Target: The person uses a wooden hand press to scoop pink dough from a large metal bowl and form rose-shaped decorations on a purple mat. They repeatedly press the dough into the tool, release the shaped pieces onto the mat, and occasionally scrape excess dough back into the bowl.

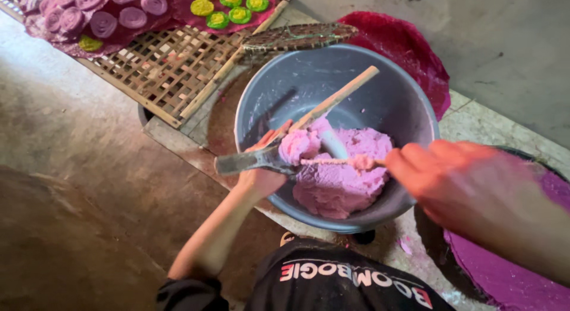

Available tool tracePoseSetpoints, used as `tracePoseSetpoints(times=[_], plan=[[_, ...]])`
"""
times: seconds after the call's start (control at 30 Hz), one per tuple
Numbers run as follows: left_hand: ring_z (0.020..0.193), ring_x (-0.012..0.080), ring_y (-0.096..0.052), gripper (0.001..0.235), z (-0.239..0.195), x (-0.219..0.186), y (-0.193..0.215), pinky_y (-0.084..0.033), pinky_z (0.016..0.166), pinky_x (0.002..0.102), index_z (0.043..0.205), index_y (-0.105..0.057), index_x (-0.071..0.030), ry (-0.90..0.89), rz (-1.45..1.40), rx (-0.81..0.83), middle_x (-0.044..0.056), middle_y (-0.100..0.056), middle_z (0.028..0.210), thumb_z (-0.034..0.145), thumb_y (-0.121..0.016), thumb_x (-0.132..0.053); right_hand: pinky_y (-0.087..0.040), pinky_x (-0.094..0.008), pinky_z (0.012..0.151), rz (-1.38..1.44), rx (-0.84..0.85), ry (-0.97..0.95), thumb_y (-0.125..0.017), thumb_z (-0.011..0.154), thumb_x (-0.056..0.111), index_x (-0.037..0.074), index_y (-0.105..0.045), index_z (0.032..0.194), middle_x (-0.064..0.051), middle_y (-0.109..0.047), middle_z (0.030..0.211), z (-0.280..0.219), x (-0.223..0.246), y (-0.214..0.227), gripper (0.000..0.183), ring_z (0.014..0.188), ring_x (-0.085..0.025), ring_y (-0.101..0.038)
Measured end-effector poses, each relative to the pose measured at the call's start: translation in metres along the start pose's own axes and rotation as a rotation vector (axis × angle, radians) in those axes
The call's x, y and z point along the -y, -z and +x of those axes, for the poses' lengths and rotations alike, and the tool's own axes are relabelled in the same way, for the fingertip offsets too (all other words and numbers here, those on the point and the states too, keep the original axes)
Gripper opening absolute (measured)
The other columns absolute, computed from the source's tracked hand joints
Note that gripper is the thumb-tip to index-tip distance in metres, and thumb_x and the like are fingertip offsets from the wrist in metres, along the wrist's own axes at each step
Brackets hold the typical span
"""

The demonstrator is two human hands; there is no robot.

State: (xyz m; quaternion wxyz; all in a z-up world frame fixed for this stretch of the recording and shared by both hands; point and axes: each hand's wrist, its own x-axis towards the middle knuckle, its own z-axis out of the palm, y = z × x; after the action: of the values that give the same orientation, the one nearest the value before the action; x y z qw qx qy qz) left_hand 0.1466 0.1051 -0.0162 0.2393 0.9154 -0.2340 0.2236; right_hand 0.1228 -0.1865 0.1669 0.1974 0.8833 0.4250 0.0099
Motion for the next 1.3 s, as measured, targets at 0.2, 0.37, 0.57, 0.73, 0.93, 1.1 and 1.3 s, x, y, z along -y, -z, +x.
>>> tracePoseSetpoints(times=[0.2,0.37,0.57,0.73,0.93,1.1,1.3], plan=[[0.124,0.0335,-0.062,0.066,0.016,-0.017,-0.01,-0.052,0.104,0.041,0.14,-0.058,-0.012,0.045,-0.231,0.034,0.014,-0.061,0.144,0.083,-0.075,-0.039,-0.054,-0.033,0.05,-0.103,-0.212,0.064,-0.064,0.082,0.017,0.009,-0.064,0.09,-0.005,-0.064,0.076,0.064,0.035,-0.012,0.011,0.061,-0.019,-0.066],[0.114,0.0265,-0.069,0.079,0.009,-0.006,-0.007,-0.056,0.1,0.037,0.149,-0.051,-0.011,0.262,-0.301,0.124,0.009,-0.063,0.134,0.08,-0.075,-0.04,-0.055,-0.034,0.054,0.02,-0.136,0.098,-0.065,0.078,0.014,0.009,-0.065,0.088,-0.007,-0.064,0.077,0.045,0.031,-0.013,0.012,0.064,-0.021,-0.066],[0.117,0.0246,-0.069,0.05,0.02,0.007,0.007,-0.057,0.096,0.035,0.135,-0.062,-0.018,-0.041,-0.048,-0.096,0.007,-0.061,0.15,0.092,-0.072,-0.042,-0.056,-0.036,0.053,-0.056,-0.133,0.004,-0.064,0.076,0.015,0.011,-0.066,0.096,-0.006,-0.064,0.083,0.036,0.012,0.011,0.02,0.065,-0.022,-0.069],[0.119,0.0245,-0.068,0.048,0.025,-0.004,-0.012,-0.055,0.1,0.036,0.136,-0.061,-0.016,-0.016,0.017,-0.062,0.009,-0.059,0.148,0.094,-0.066,-0.039,-0.056,-0.033,0.052,-0.064,-0.241,0.054,-0.065,0.08,0.018,0.004,-0.066,0.096,-0.008,-0.066,0.077,0.077,0.042,-0.02,0.021,0.062,-0.021,-0.07],[0.114,0.0317,-0.066,0.047,0.028,0.021,-0.022,-0.054,0.105,0.041,0.142,-0.062,-0.014,0.318,-1.059,-0.162,0.022,-0.063,0.136,0.1,-0.068,-0.032,-0.057,-0.043,0.068,0.382,-0.092,-0.27,-0.063,0.082,0.011,0.012,-0.062,0.125,-0.009,-0.069,0.097,0.014,0.005,-0.028,0.044,0.084,-0.029,-0.071],[0.126,0.0323,-0.063,0.044,0.044,0.021,-0.014,-0.052,0.106,0.04,0.129,-0.067,-0.013,0.108,0.095,-0.264,0.018,-0.055,0.152,0.087,-0.073,-0.026,-0.059,-0.041,0.083,0.921,-0.55,-0.316,-0.058,0.095,-0.001,0.002,-0.058,0.14,-0.021,-0.07,0.116,0.08,0.03,-0.099,0.045,0.098,-0.033,-0.072],[0.121,0.0326,-0.062,0.052,0.067,0.02,0.008,-0.053,0.098,0.036,0.131,-0.065,-0.016,0.307,-0.459,-0.312,0.023,-0.05,0.149,0.082,-0.077,-0.026,-0.058,-0.034,0.088,1.212,-0.546,-0.234,-0.064,0.094,0.005,-0.003,-0.063,0.132,-0.023,-0.074,0.114,0.072,0.067,-0.161,0.038,0.103,-0.027,-0.076]])
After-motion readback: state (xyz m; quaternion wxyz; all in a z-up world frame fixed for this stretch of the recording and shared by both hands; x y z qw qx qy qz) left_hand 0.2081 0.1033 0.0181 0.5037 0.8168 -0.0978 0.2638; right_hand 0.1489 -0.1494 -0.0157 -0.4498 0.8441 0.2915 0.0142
